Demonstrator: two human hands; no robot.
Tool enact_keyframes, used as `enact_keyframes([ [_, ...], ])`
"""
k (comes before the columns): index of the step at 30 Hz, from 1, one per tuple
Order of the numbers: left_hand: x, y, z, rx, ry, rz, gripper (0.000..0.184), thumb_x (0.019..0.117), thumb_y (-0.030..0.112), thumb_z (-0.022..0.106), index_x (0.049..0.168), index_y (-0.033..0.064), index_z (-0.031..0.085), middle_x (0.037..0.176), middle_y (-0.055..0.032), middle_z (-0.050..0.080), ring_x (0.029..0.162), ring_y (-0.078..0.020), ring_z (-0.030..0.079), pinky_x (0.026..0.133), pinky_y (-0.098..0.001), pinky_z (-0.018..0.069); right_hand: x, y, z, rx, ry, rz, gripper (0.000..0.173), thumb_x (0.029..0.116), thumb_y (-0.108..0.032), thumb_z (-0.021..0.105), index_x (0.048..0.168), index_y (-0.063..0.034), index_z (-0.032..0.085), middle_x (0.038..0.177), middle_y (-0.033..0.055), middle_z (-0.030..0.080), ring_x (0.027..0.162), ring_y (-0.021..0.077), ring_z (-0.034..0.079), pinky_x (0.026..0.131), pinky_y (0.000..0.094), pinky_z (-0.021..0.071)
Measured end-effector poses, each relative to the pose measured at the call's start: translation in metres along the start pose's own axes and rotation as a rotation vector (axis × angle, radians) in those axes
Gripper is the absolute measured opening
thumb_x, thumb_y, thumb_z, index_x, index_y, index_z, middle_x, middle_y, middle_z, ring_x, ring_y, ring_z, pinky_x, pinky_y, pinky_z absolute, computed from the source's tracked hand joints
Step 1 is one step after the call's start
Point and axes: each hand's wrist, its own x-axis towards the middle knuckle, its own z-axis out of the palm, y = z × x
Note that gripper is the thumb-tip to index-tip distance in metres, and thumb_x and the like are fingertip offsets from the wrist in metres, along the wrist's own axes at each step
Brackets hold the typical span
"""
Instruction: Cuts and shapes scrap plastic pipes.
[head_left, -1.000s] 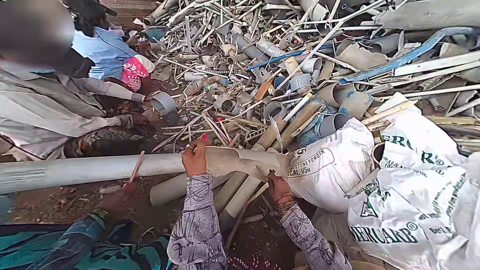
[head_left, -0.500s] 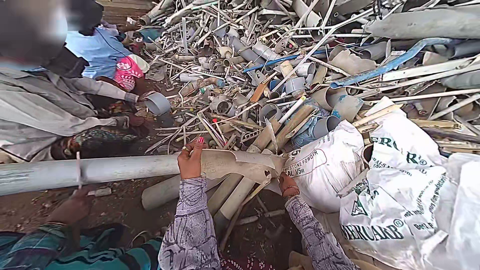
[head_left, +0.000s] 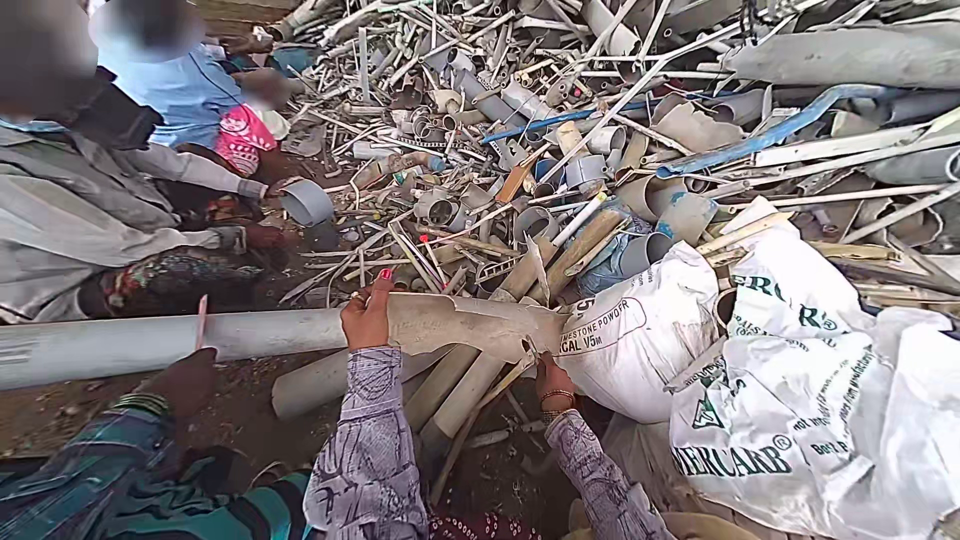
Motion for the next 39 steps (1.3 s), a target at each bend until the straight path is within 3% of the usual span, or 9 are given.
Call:
enact_keyframes([
  [13,-0.001,0.003,0.001,0.021,0.016,0.017,0.029,0.1048,0.020,0.057,0.095,-0.0064,0.063,0.083,-0.0038,0.063,0.076,-0.0012,0.057,0.077,-0.0224,0.0453,0.001,-0.006,-0.008,-0.100,-0.023,-0.028,0.043,0.1130,-0.029,0.035,0.150,-0.0106,0.048,0.134,0.0252,0.063,0.124,0.0436,0.062,0.100,0.0592,0.0478],
  [21,-0.003,0.002,0.000,0.003,0.021,-0.002,0.028,0.1048,0.020,0.058,0.092,-0.0044,0.063,0.079,-0.0003,0.061,0.071,0.0015,0.057,0.073,-0.0190,0.0457,0.000,-0.001,-0.004,-0.089,-0.013,-0.073,0.043,0.1131,-0.029,0.034,0.148,-0.0078,0.048,0.127,0.0273,0.066,0.121,0.0455,0.063,0.100,0.0599,0.0475],
  [24,-0.003,0.002,0.000,0.007,0.022,-0.002,0.029,0.1048,0.020,0.058,0.091,-0.0050,0.063,0.079,-0.0009,0.061,0.072,0.0016,0.055,0.073,-0.0188,0.0446,0.018,0.009,-0.015,-0.060,0.019,0.009,0.044,0.1125,-0.028,0.037,0.151,-0.0101,0.047,0.130,0.0268,0.065,0.124,0.0447,0.062,0.102,0.0594,0.0469],
  [26,-0.004,0.007,-0.001,0.022,0.011,-0.007,0.030,0.1053,0.020,0.057,0.096,-0.0082,0.064,0.086,-0.0053,0.062,0.078,-0.0012,0.054,0.078,-0.0217,0.0433,0.028,0.010,-0.022,-0.095,0.010,0.062,0.050,0.1127,-0.027,0.036,0.161,-0.0165,0.032,0.135,0.0267,0.063,0.126,0.0441,0.060,0.103,0.0586,0.0460],
  [28,-0.005,0.005,-0.001,0.039,0.013,-0.013,0.030,0.1051,0.020,0.057,0.096,-0.0072,0.064,0.085,-0.0042,0.061,0.077,-0.0005,0.055,0.077,-0.0208,0.0435,0.029,0.012,-0.018,-0.227,-0.047,0.060,0.055,0.1116,-0.022,0.037,0.164,-0.0242,0.023,0.135,0.0255,0.063,0.126,0.0436,0.061,0.102,0.0586,0.0472],
  [32,0.003,-0.004,-0.002,0.046,-0.003,0.023,0.031,0.1038,0.025,0.060,0.094,-0.0039,0.064,0.082,-0.0031,0.060,0.074,-0.0033,0.055,0.075,-0.0248,0.0454,0.015,0.006,-0.011,-0.318,-0.073,0.018,0.060,0.1079,-0.010,0.040,0.164,-0.0276,0.025,0.132,0.0249,0.065,0.122,0.0457,0.063,0.097,0.0606,0.0493],
  [37,-0.005,0.015,-0.002,0.059,-0.005,-0.027,0.027,0.1032,0.022,0.061,0.087,0.0004,0.061,0.072,0.0013,0.060,0.065,0.0000,0.055,0.067,-0.0192,0.0470,0.016,0.001,-0.006,-0.255,-0.069,0.031,0.055,0.1113,-0.018,0.036,0.164,-0.0274,0.025,0.134,0.0252,0.064,0.124,0.0445,0.062,0.101,0.0593,0.0477],
  [39,-0.006,0.007,-0.003,0.033,0.000,-0.030,0.028,0.1027,0.022,0.062,0.088,-0.0014,0.062,0.072,0.0011,0.059,0.065,0.0002,0.055,0.068,-0.0191,0.0463,0.016,0.011,-0.005,-0.246,-0.056,0.042,0.052,0.1117,-0.020,0.036,0.163,-0.0272,0.028,0.133,0.0251,0.065,0.123,0.0448,0.062,0.100,0.0596,0.0479],
])
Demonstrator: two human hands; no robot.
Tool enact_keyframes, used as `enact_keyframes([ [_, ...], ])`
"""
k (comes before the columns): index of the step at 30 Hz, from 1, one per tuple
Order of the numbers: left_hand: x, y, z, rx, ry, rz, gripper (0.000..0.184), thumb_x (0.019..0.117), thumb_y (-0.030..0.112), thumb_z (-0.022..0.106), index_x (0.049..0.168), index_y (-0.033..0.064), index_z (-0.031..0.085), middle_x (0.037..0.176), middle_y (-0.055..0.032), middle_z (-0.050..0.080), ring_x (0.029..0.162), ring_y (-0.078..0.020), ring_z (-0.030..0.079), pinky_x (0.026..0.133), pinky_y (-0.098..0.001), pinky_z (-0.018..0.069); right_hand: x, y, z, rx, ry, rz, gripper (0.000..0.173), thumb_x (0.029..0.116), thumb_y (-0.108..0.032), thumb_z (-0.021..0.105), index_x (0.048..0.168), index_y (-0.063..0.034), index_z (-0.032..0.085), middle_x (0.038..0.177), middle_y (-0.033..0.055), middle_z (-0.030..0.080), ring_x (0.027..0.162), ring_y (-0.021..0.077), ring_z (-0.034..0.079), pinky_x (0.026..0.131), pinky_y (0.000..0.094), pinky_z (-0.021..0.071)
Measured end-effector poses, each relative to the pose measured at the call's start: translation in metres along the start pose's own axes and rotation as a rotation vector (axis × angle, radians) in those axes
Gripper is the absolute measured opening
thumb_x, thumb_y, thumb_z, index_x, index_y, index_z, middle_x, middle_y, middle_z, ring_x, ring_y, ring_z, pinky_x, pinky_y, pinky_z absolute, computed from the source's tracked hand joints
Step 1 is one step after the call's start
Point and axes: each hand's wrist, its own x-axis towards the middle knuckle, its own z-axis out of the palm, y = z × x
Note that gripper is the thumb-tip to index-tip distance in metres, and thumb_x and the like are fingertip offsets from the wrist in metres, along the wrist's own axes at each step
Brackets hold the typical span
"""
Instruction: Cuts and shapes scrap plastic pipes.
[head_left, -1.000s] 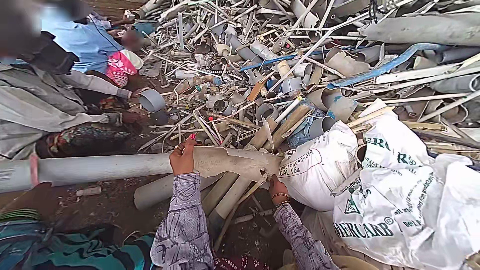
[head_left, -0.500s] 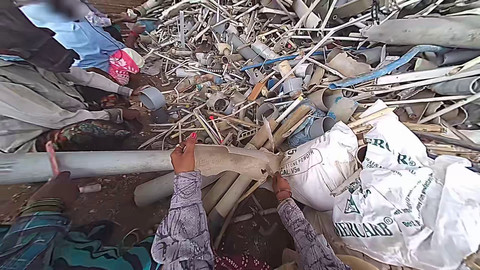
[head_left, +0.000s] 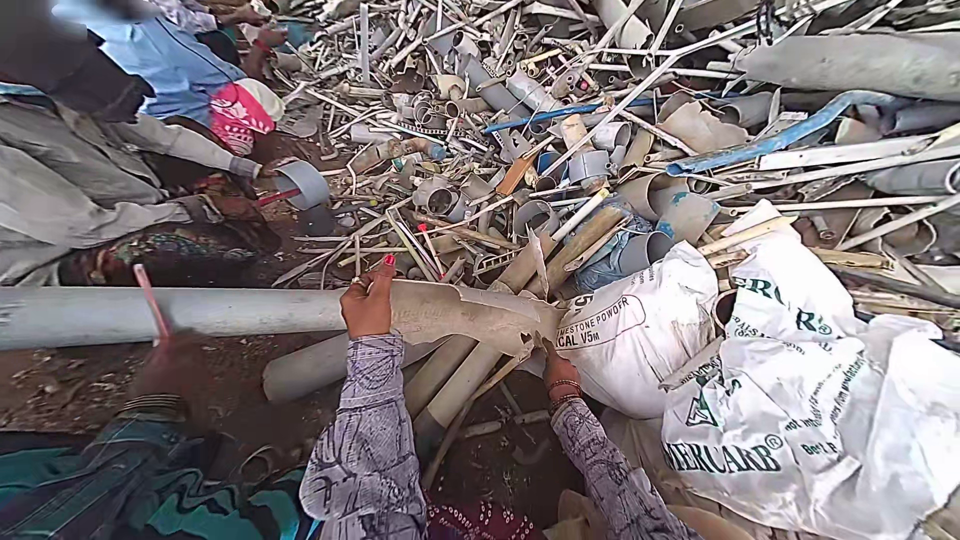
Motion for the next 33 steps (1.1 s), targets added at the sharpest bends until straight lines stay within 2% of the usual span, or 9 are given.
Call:
enact_keyframes([
  [4,0.003,-0.003,0.005,-0.088,0.021,0.059,0.023,0.1026,0.017,0.061,0.087,-0.0005,0.061,0.072,0.0038,0.060,0.065,0.0033,0.058,0.068,-0.0163,0.0482,-0.001,-0.008,-0.005,0.025,-0.003,-0.021,0.056,0.1101,-0.014,0.037,0.163,-0.0271,0.026,0.134,0.0248,0.064,0.123,0.0451,0.062,0.100,0.0596,0.0480],
  [7,-0.001,-0.004,0.004,-0.073,0.025,0.033,0.025,0.1026,0.017,0.061,0.088,-0.0034,0.062,0.073,0.0019,0.057,0.067,0.0020,0.055,0.069,-0.0176,0.0455,0.004,0.001,-0.001,0.051,-0.004,0.000,0.053,0.1112,-0.019,0.037,0.163,-0.0272,0.028,0.133,0.0253,0.064,0.123,0.0449,0.062,0.100,0.0597,0.0478],
  [11,-0.001,0.002,0.006,-0.062,0.027,0.062,0.024,0.1024,0.016,0.061,0.089,-0.0036,0.062,0.075,0.0021,0.061,0.069,0.0038,0.057,0.071,-0.0162,0.0466,-0.002,-0.012,-0.003,0.071,0.009,-0.038,0.053,0.1124,-0.019,0.034,0.164,-0.0248,0.024,0.133,0.0266,0.064,0.124,0.0457,0.061,0.102,0.0595,0.0463],
  [15,-0.001,-0.002,0.005,-0.066,0.018,0.060,0.025,0.1028,0.016,0.060,0.088,-0.0033,0.062,0.075,0.0017,0.060,0.070,0.0029,0.057,0.072,-0.0169,0.0463,0.008,-0.003,0.000,0.141,0.017,0.024,0.051,0.1120,-0.019,0.035,0.163,-0.0243,0.028,0.134,0.0252,0.064,0.125,0.0440,0.061,0.102,0.0585,0.0471],
  [18,0.001,-0.001,0.006,-0.053,0.026,0.061,0.025,0.1022,0.017,0.061,0.086,-0.0014,0.061,0.073,0.0031,0.058,0.068,0.0031,0.056,0.070,-0.0168,0.0460,-0.010,-0.020,-0.002,0.127,0.034,-0.070,0.051,0.1127,-0.021,0.034,0.163,-0.0233,0.027,0.133,0.0279,0.063,0.121,0.0476,0.062,0.101,0.0612,0.0465],
  [23,0.000,-0.003,0.004,-0.030,0.005,0.038,0.028,0.1038,0.020,0.060,0.091,-0.0047,0.063,0.078,-0.0009,0.060,0.072,-0.0001,0.056,0.073,-0.0204,0.0460,0.005,-0.006,0.000,0.178,0.035,-0.005,0.051,0.1118,-0.020,0.037,0.162,-0.0225,0.030,0.134,0.0263,0.064,0.124,0.0445,0.062,0.102,0.0584,0.0471],
  [27,0.002,-0.003,0.003,-0.033,0.020,0.035,0.027,0.1031,0.019,0.061,0.090,-0.0047,0.064,0.077,-0.0004,0.061,0.071,0.0015,0.056,0.073,-0.0193,0.0460,-0.018,-0.019,0.004,0.097,0.043,-0.128,0.051,0.1126,-0.019,0.034,0.163,-0.0203,0.028,0.134,0.0285,0.062,0.121,0.0482,0.062,0.101,0.0612,0.0462],
  [30,0.001,-0.002,0.003,-0.039,0.011,0.040,0.028,0.1035,0.018,0.060,0.092,-0.0064,0.064,0.080,-0.0017,0.060,0.073,0.0011,0.054,0.075,-0.0194,0.0445,-0.001,-0.007,0.003,0.228,0.038,-0.029,0.050,0.1122,-0.019,0.037,0.162,-0.0188,0.031,0.134,0.0274,0.063,0.125,0.0457,0.061,0.104,0.0587,0.0453],
  [33,0.001,-0.001,0.004,-0.037,0.014,0.061,0.026,0.1028,0.018,0.061,0.088,-0.0033,0.063,0.076,0.0014,0.060,0.070,0.0023,0.056,0.073,-0.0183,0.0456,-0.011,-0.019,0.000,0.164,0.032,-0.041,0.051,0.1124,-0.021,0.035,0.163,-0.0229,0.027,0.134,0.0264,0.063,0.123,0.0454,0.062,0.102,0.0593,0.0464],
])
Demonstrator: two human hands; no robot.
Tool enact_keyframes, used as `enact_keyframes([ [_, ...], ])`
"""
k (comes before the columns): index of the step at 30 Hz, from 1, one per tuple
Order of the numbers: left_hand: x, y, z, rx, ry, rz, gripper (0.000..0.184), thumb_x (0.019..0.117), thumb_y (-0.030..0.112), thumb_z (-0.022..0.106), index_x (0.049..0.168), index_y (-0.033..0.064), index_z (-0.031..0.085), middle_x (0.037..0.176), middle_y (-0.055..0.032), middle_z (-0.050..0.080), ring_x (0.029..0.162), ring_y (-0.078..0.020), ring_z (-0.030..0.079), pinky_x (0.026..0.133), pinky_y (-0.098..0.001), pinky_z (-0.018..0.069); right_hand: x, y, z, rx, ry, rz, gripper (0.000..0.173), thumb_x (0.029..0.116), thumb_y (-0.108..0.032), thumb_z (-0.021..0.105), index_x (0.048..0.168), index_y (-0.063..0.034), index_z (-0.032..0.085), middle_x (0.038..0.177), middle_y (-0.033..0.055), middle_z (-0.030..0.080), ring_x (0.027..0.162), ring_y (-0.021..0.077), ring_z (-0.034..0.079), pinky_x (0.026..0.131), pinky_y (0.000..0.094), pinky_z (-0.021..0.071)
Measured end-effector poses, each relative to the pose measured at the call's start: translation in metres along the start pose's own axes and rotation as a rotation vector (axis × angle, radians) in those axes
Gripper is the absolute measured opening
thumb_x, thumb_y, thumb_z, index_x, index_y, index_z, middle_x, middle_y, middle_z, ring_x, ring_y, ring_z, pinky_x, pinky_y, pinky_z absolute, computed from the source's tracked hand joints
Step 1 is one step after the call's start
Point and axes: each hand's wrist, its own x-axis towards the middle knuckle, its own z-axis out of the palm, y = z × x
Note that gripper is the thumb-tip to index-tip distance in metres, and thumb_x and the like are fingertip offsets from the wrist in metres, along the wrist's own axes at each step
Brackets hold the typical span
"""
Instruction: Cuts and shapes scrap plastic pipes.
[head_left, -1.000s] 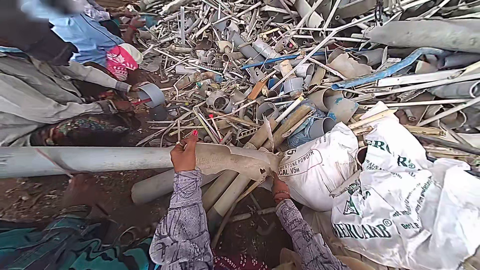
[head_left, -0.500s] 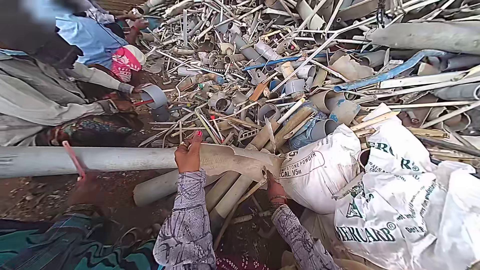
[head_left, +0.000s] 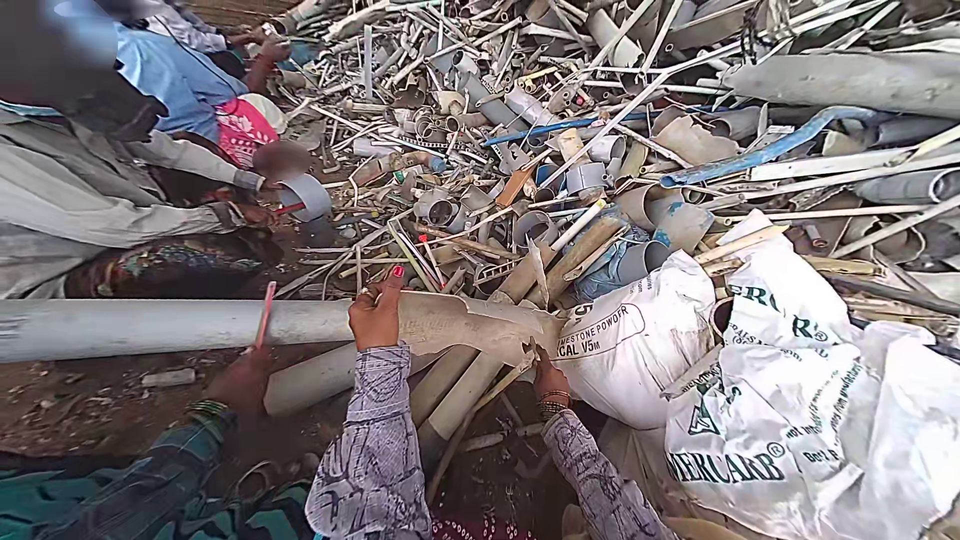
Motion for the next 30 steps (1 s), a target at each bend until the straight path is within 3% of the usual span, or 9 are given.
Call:
enact_keyframes([
  [5,0.000,-0.004,0.000,0.003,-0.006,-0.016,0.028,0.1033,0.020,0.060,0.093,-0.0056,0.064,0.079,-0.0015,0.061,0.072,0.0006,0.056,0.074,-0.0202,0.0464,0.007,0.009,0.002,0.064,0.000,0.049,0.050,0.1126,-0.022,0.036,0.162,-0.0213,0.030,0.134,0.0260,0.064,0.125,0.0445,0.061,0.104,0.0589,0.0455],
  [9,-0.001,0.000,0.000,0.017,-0.003,-0.006,0.026,0.1032,0.019,0.060,0.092,-0.0051,0.064,0.079,0.0001,0.060,0.072,0.0017,0.055,0.074,-0.0192,0.0445,-0.005,-0.004,0.000,-0.060,0.001,-0.076,0.051,0.1126,-0.021,0.035,0.163,-0.0217,0.029,0.134,0.0291,0.062,0.121,0.0492,0.062,0.101,0.0625,0.0461],
  [13,0.001,-0.003,0.000,0.020,-0.006,-0.018,0.029,0.1031,0.021,0.061,0.093,-0.0055,0.065,0.081,-0.0019,0.061,0.073,0.0001,0.056,0.075,-0.0212,0.0452,0.022,0.012,-0.002,-0.015,-0.017,0.013,0.053,0.1119,-0.020,0.037,0.163,-0.0246,0.026,0.135,0.0258,0.063,0.125,0.0448,0.061,0.103,0.0589,0.0459],
  [16,0.001,-0.002,0.000,0.023,-0.008,-0.003,0.028,0.1031,0.021,0.061,0.092,-0.0043,0.064,0.080,-0.0015,0.063,0.074,0.0003,0.058,0.076,-0.0208,0.0466,0.013,0.004,-0.002,-0.036,-0.034,-0.040,0.054,0.1124,-0.019,0.035,0.164,-0.0232,0.023,0.138,0.0262,0.061,0.126,0.0454,0.060,0.105,0.0593,0.0452],
  [19,0.002,-0.004,0.000,0.047,-0.008,-0.015,0.030,0.1039,0.021,0.059,0.096,-0.0077,0.064,0.085,-0.0046,0.061,0.077,-0.0020,0.054,0.078,-0.0236,0.0428,0.015,0.013,-0.001,-0.038,-0.014,-0.010,0.054,0.1114,-0.016,0.036,0.164,-0.0233,0.025,0.135,0.0260,0.063,0.124,0.0452,0.062,0.103,0.0592,0.0465],
  [24,0.001,-0.001,0.000,0.012,-0.009,0.005,0.026,0.1031,0.018,0.060,0.088,-0.0035,0.062,0.076,0.0011,0.060,0.070,0.0022,0.057,0.072,-0.0180,0.0461,0.004,0.002,-0.014,-0.122,-0.068,-0.012,0.055,0.1118,-0.016,0.035,0.164,-0.0248,0.023,0.140,0.0251,0.060,0.128,0.0439,0.059,0.105,0.0582,0.0454],
  [28,-0.002,-0.001,0.001,-0.009,-0.033,0.014,0.024,0.1033,0.015,0.058,0.090,-0.0044,0.063,0.077,0.0000,0.063,0.072,0.0019,0.059,0.074,-0.0182,0.0468,0.007,0.021,-0.012,-0.137,-0.073,0.058,0.057,0.1080,-0.014,0.044,0.162,-0.0257,0.030,0.138,0.0244,0.062,0.128,0.0432,0.060,0.103,0.0587,0.0465],
  [30,-0.001,0.003,0.003,-0.019,-0.031,0.049,0.021,0.1025,0.013,0.058,0.090,-0.0040,0.063,0.078,-0.0005,0.066,0.073,0.0016,0.061,0.075,-0.0187,0.0474,0.000,0.013,-0.011,-0.146,-0.085,0.005,0.053,0.1109,-0.017,0.038,0.163,-0.0250,0.029,0.137,0.0264,0.061,0.127,0.0451,0.060,0.104,0.0592,0.0458],
])
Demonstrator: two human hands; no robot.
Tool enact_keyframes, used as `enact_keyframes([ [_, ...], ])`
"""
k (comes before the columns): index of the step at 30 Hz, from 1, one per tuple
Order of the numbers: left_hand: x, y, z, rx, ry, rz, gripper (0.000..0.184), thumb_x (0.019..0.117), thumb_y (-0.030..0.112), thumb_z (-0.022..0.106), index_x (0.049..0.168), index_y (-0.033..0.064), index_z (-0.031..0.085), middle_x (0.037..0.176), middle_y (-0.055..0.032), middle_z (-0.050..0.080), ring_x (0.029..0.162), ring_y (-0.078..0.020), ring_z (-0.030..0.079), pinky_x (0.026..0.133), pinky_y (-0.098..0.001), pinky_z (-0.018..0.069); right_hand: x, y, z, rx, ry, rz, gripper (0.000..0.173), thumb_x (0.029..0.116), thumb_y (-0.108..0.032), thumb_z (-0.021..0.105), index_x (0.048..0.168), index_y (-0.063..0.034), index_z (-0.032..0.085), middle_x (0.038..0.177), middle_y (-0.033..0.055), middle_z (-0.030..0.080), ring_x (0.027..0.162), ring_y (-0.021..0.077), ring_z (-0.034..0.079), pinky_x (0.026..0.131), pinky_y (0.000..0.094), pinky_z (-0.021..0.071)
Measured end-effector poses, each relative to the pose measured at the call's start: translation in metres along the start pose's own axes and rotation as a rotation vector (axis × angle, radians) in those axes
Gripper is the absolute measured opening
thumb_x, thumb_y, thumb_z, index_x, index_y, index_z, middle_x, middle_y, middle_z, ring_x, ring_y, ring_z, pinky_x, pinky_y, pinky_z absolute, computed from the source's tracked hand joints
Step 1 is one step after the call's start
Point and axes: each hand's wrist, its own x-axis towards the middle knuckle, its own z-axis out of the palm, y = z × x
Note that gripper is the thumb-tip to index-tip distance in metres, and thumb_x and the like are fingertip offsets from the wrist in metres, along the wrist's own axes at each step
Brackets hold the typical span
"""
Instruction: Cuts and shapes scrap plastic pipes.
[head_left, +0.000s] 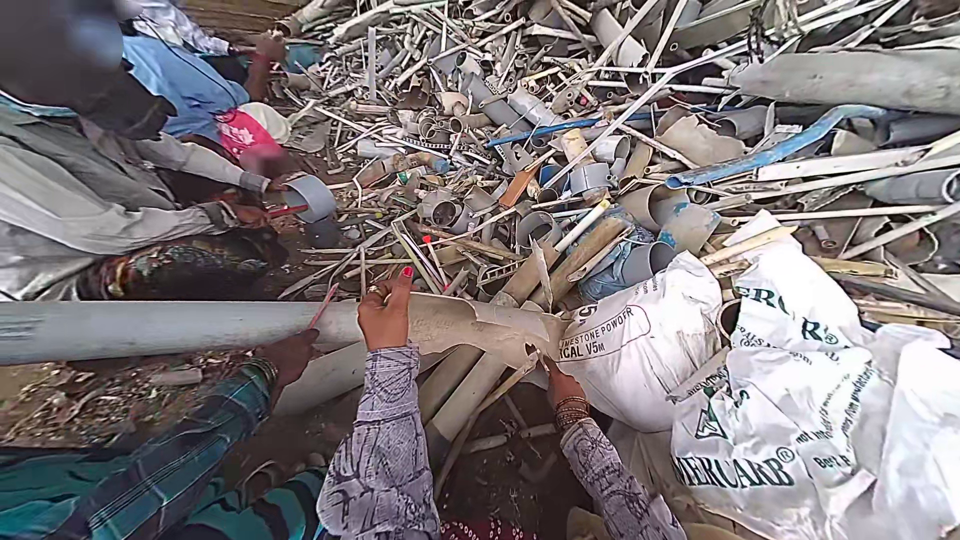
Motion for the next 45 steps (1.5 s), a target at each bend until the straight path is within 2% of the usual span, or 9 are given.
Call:
enact_keyframes([
  [4,-0.004,-0.004,0.000,0.007,-0.012,-0.017,0.022,0.1032,0.013,0.056,0.092,-0.0052,0.063,0.079,-0.0022,0.067,0.074,0.0002,0.061,0.074,-0.0199,0.0474,0.006,0.006,0.010,0.071,0.041,0.054,0.052,0.1117,-0.018,0.035,0.163,-0.0257,0.029,0.136,0.0250,0.063,0.126,0.0437,0.061,0.103,0.0587,0.0464],
  [7,-0.003,-0.003,-0.001,-0.001,-0.022,0.017,0.019,0.1017,0.011,0.057,0.089,-0.0024,0.061,0.077,0.0007,0.066,0.073,0.0019,0.061,0.074,-0.0186,0.0478,0.006,-0.002,0.013,0.061,0.037,0.041,0.053,0.1115,-0.017,0.035,0.163,-0.0279,0.028,0.136,0.0248,0.063,0.125,0.0440,0.061,0.102,0.0593,0.0465],
  [15,-0.006,-0.003,0.000,-0.045,-0.024,0.006,0.018,0.1013,0.009,0.059,0.088,-0.0027,0.061,0.073,0.0017,0.066,0.069,0.0036,0.061,0.071,-0.0164,0.0487,0.012,0.009,0.012,0.172,0.055,0.037,0.049,0.1126,-0.019,0.034,0.162,-0.0253,0.033,0.138,0.0257,0.061,0.127,0.0451,0.059,0.104,0.0597,0.0449],
  [19,-0.004,-0.004,-0.001,-0.023,-0.034,0.002,0.019,0.1024,0.010,0.057,0.092,-0.0050,0.062,0.078,-0.0015,0.068,0.073,0.0009,0.062,0.074,-0.0192,0.0482,0.014,0.007,0.016,0.266,0.106,-0.030,0.047,0.1124,-0.018,0.035,0.159,-0.0185,0.039,0.136,0.0266,0.062,0.126,0.0454,0.060,0.106,0.0596,0.0436],
  [27,-0.007,-0.001,0.000,-0.042,-0.016,-0.016,0.018,0.1020,0.009,0.058,0.088,-0.0025,0.061,0.075,0.0011,0.067,0.070,0.0028,0.062,0.072,-0.0169,0.0481,0.015,0.010,0.025,0.470,0.154,-0.049,0.044,0.1110,-0.012,0.040,0.154,-0.0071,0.044,0.136,0.0294,0.061,0.125,0.0449,0.060,0.108,0.0574,0.0426],
  [30,-0.004,0.001,0.001,-0.046,-0.013,-0.015,0.019,0.1018,0.009,0.058,0.087,-0.0022,0.060,0.074,0.0009,0.065,0.069,0.0022,0.062,0.070,-0.0169,0.0483,0.009,0.002,0.024,0.446,0.179,-0.099,0.045,0.1101,-0.009,0.039,0.155,-0.0072,0.044,0.143,0.0253,0.058,0.130,0.0434,0.058,0.111,0.0572,0.0407],
  [39,-0.004,-0.004,-0.001,-0.040,-0.025,-0.015,0.019,0.1020,0.010,0.058,0.088,-0.0019,0.061,0.075,0.0013,0.066,0.070,0.0021,0.063,0.072,-0.0176,0.0495,0.021,0.017,0.034,0.536,0.202,-0.040,0.042,0.1102,-0.011,0.043,0.151,-0.0060,0.048,0.138,0.0280,0.061,0.128,0.0438,0.059,0.109,0.0568,0.0418],
  [43,-0.004,0.001,0.000,-0.024,-0.021,-0.014,0.019,0.1015,0.011,0.060,0.089,-0.0032,0.062,0.076,-0.0004,0.067,0.071,0.0015,0.061,0.073,-0.0183,0.0477,0.011,0.001,0.024,0.482,0.177,-0.113,0.044,0.1102,-0.010,0.041,0.153,-0.0064,0.045,0.141,0.0269,0.059,0.129,0.0432,0.058,0.111,0.0566,0.0410],
  [45,-0.005,-0.004,-0.001,-0.028,-0.020,-0.014,0.020,0.1017,0.011,0.059,0.089,-0.0041,0.063,0.076,-0.0007,0.066,0.071,0.0014,0.061,0.073,-0.0182,0.0480,0.011,0.006,0.029,0.482,0.177,-0.099,0.043,0.1106,-0.012,0.041,0.153,-0.0075,0.046,0.137,0.0280,0.061,0.126,0.0445,0.060,0.108,0.0578,0.0427],
])
